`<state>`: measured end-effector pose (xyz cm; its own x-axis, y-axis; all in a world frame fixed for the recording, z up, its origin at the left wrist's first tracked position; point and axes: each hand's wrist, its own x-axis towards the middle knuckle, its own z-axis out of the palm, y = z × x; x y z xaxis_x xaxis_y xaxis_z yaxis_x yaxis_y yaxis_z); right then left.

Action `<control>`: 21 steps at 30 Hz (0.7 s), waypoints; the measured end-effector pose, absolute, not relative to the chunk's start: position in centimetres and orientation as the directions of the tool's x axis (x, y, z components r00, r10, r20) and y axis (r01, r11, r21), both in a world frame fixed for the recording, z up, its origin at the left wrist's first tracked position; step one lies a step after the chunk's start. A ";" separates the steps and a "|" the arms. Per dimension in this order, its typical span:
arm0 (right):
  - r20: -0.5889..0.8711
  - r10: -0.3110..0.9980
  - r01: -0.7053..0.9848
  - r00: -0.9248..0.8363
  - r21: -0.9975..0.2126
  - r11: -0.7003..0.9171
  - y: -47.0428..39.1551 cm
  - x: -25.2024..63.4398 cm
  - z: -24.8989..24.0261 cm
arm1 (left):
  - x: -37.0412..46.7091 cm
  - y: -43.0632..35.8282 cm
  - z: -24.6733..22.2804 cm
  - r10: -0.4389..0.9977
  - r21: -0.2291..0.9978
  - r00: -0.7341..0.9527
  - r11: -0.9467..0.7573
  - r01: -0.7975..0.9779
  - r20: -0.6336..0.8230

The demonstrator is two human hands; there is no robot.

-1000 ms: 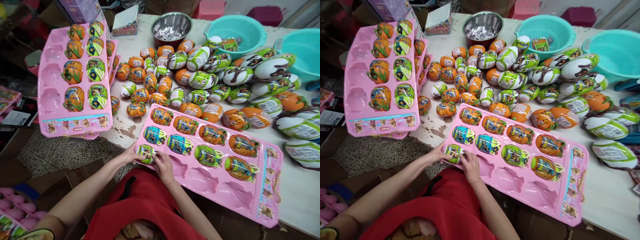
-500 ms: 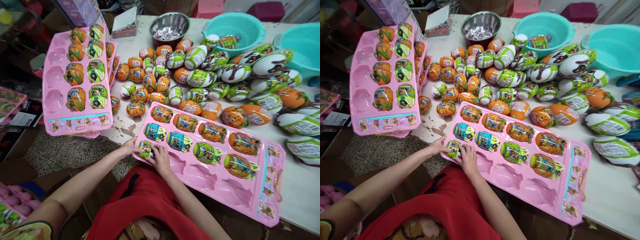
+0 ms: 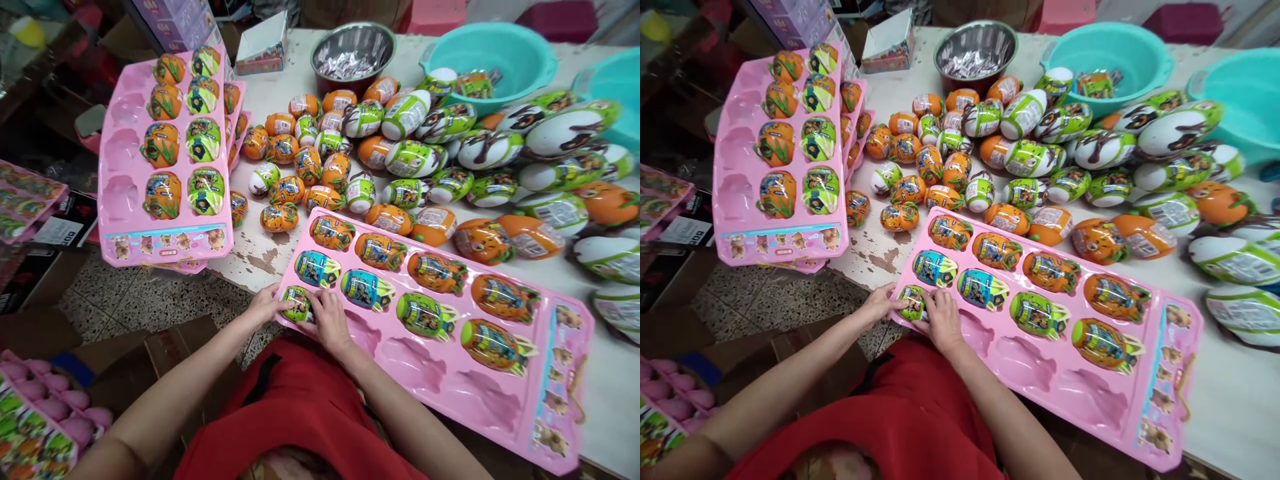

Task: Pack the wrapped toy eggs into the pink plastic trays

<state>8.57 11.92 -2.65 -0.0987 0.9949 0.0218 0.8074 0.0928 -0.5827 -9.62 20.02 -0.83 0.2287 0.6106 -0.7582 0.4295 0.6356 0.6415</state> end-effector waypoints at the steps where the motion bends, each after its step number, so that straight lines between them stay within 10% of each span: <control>1: 0.042 0.997 0.784 -0.064 -0.616 0.077 11.2 8.5 -2.3 | -10.1 20.0 -0.8 0.612 0.648 0.243 0.620 0.443 -0.752; 5: -0.263 0.943 0.441 0.206 -0.835 -0.329 5.9 8.3 -1.1 | -11.5 19.8 -0.3 0.756 0.693 0.199 0.418 0.587 -0.624; 8: -0.823 0.567 -0.162 0.016 -0.562 -0.811 2.6 7.3 -1.4 | -10.9 20.1 0.3 0.760 0.666 0.531 -0.179 0.724 -0.374; 13: -0.843 0.504 -0.847 -0.188 -0.120 -0.518 4.9 3.0 -3.5 | -9.4 21.8 0.3 0.400 0.554 0.820 -0.605 0.572 -0.409; 16: -0.781 0.588 -0.917 -0.210 -0.051 -0.396 7.8 0.1 -4.3 | -9.7 23.1 0.0 0.475 0.651 0.791 -0.467 0.599 -0.387; 21: -0.816 0.557 -0.951 -0.157 -0.027 -0.308 9.5 -2.4 -4.7 | -9.7 23.3 -0.7 0.475 0.728 0.554 0.397 0.559 -0.684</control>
